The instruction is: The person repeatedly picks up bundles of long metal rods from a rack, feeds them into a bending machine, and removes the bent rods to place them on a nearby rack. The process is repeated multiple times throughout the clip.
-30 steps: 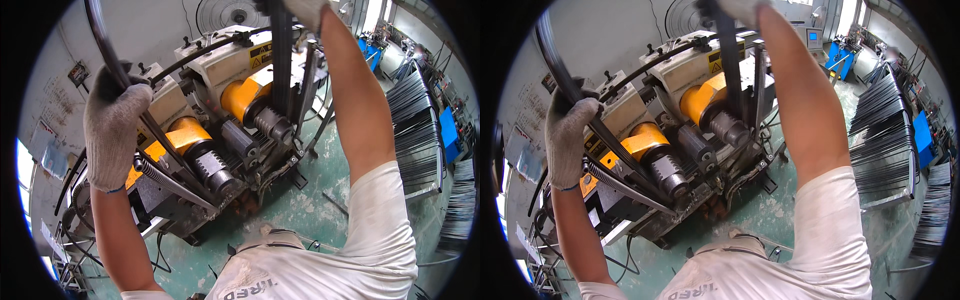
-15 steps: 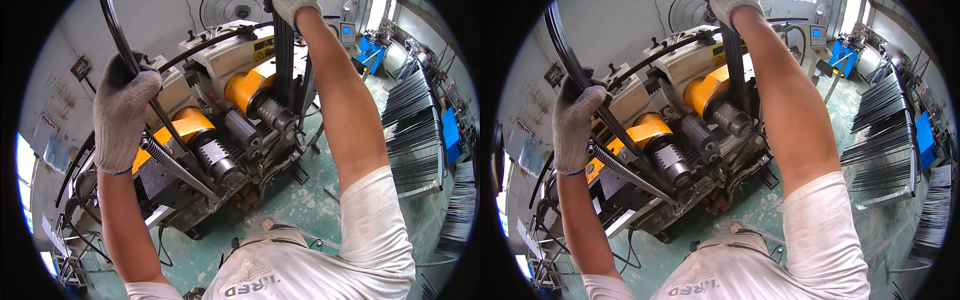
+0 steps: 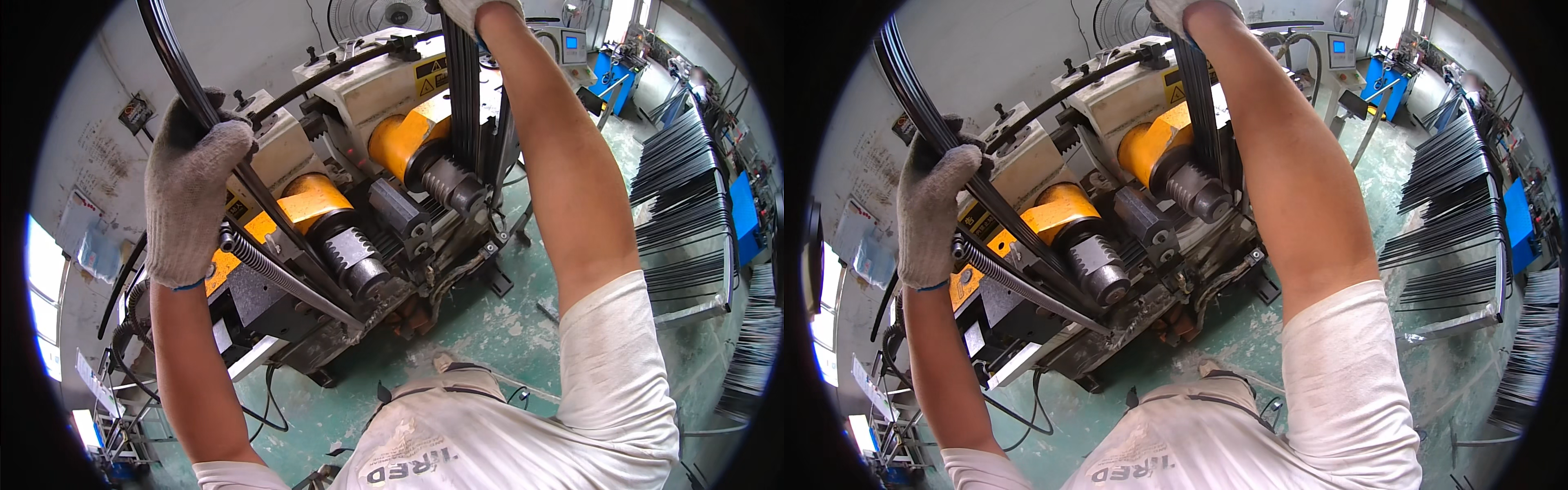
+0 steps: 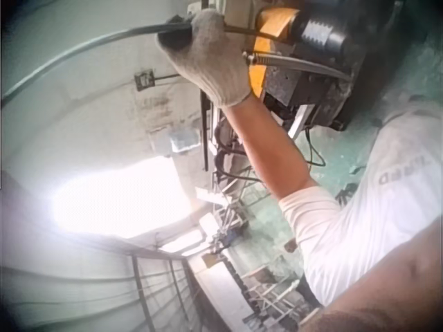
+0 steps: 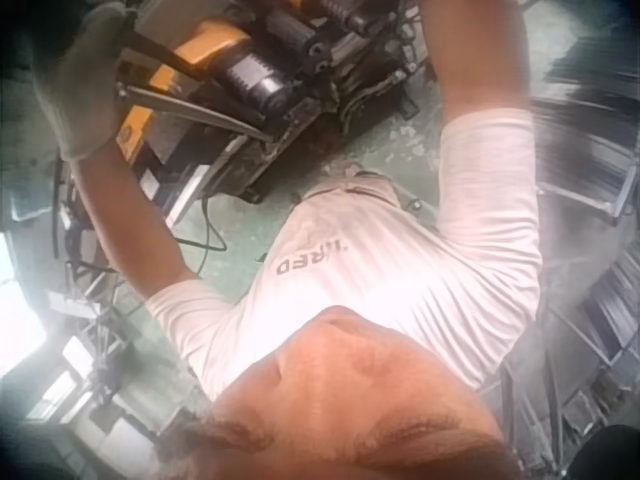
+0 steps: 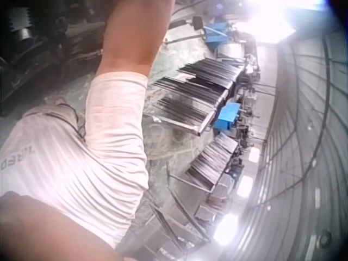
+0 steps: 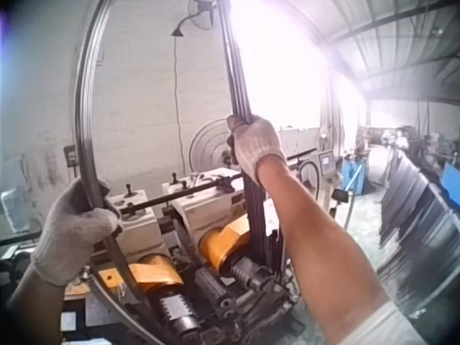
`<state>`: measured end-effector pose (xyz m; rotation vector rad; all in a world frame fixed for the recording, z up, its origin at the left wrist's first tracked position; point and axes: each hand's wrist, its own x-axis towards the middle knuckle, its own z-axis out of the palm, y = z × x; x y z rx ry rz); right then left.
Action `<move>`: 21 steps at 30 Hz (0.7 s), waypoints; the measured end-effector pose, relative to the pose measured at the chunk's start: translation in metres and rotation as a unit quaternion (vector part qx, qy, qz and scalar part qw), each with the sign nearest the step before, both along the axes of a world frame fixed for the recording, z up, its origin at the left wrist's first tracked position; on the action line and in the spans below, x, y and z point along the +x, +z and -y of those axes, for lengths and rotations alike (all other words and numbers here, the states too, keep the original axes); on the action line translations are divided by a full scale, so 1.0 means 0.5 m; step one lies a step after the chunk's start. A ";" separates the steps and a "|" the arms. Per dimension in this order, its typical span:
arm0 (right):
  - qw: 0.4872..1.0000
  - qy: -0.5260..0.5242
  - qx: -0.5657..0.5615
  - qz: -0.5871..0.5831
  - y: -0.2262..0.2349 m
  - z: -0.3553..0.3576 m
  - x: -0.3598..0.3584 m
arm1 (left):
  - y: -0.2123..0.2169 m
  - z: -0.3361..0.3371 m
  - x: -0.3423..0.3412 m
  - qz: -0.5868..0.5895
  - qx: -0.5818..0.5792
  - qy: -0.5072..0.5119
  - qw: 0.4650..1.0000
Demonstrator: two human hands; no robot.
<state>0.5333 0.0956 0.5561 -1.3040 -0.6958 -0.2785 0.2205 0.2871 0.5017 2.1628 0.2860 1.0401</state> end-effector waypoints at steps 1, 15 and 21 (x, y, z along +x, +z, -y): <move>1.000 -0.005 -0.003 -0.006 0.002 0.001 -0.012 | 0.003 0.000 -0.001 -0.009 0.005 0.006 1.000; 0.999 0.032 0.006 -0.027 0.004 -0.004 -0.008 | 0.102 -0.084 0.008 -0.010 0.376 0.058 0.925; 0.995 -0.073 -0.065 0.024 -0.011 -0.018 0.062 | 0.067 -0.115 -0.013 -0.007 0.246 0.100 0.964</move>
